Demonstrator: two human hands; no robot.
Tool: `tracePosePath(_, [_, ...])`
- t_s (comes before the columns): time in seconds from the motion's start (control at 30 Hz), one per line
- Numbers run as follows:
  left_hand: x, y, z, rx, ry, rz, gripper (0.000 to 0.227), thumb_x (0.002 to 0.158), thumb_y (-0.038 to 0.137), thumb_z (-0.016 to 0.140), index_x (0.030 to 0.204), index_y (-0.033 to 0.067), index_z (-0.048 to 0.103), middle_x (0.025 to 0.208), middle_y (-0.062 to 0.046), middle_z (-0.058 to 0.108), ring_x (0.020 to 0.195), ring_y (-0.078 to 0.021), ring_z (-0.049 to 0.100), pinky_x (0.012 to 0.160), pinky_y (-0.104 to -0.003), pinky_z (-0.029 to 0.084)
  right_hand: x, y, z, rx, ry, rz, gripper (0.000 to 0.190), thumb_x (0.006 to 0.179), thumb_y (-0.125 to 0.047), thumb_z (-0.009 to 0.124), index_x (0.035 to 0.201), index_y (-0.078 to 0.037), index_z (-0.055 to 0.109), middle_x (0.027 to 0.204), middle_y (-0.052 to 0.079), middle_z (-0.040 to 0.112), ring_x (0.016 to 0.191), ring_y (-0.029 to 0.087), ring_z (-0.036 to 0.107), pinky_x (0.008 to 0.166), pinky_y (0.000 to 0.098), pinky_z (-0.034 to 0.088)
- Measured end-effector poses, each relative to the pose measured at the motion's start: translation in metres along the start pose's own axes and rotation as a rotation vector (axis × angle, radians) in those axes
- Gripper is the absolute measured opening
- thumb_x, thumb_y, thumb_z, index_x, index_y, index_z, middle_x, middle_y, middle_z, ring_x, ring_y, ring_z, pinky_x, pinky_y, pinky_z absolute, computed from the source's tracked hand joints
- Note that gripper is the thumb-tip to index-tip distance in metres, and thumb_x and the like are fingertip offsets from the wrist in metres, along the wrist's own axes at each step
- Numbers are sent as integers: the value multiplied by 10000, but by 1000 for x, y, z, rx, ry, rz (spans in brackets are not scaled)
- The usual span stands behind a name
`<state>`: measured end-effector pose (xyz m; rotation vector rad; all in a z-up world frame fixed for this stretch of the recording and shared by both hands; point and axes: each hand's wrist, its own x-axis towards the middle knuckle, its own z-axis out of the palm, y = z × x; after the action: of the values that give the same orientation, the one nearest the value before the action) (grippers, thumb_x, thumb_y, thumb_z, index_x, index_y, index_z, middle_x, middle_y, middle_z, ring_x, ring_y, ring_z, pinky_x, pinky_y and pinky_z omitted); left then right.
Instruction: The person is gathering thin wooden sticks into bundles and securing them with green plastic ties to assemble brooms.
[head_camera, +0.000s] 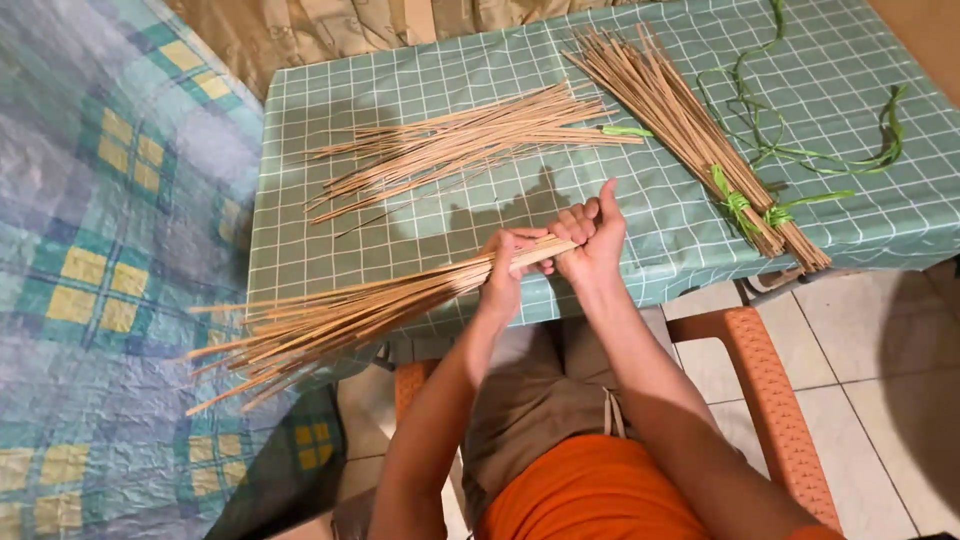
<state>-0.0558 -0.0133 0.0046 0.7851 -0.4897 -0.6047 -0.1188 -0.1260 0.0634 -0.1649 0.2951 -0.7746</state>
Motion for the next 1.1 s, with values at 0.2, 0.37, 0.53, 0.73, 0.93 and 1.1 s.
tracePosePath(0.2, [-3,3,8,14,-2,-103,472,1002,426,620,1182,-11,639,1245,-235,686,749,-302,761,625,-377,680,1,-7,-3,-50,-37,-28,522,1010,-398,657,601,-123,486,465,-57,209,395,81,250,432,220,299])
tracePosePath(0.37, [1,2,6,-6,-52,-150,557,976,319,603,1417,-15,549,1333,-257,639,802,-347,754,661,-426,675,2,-7,-4,-34,-43,-54,490,1006,-308,673,594,-115,491,450,-40,210,385,90,252,423,232,301])
tracePosePath(0.53, [4,-7,-3,-21,-40,-151,419,955,251,576,1271,-14,654,1246,-242,691,768,-386,751,643,-474,669,11,-4,-18,-48,-56,-42,470,995,-278,676,580,-116,524,433,-40,237,382,79,282,432,226,305])
tracePosePath(0.73, [3,-15,-9,13,-49,-193,327,984,313,577,1076,21,691,1240,-211,706,812,-394,756,667,-460,670,7,-7,-16,-69,-45,-67,470,994,-252,659,570,-124,500,424,-32,232,374,90,262,434,242,293])
tracePosePath(0.93, [6,-28,-21,-38,-30,-235,511,1055,567,485,1028,88,664,1285,-153,693,844,-315,766,724,-392,687,-7,-5,-1,-84,-84,-84,480,1007,-272,643,570,-134,500,424,-23,228,361,100,275,427,245,310])
tracePosePath(1.1, [2,-5,-4,1,-42,-245,426,1014,429,586,1226,66,653,1345,-173,657,855,-345,759,737,-421,671,-6,-4,-6,-75,-93,-96,478,1006,-257,644,573,-123,493,430,-24,236,370,99,265,434,249,310])
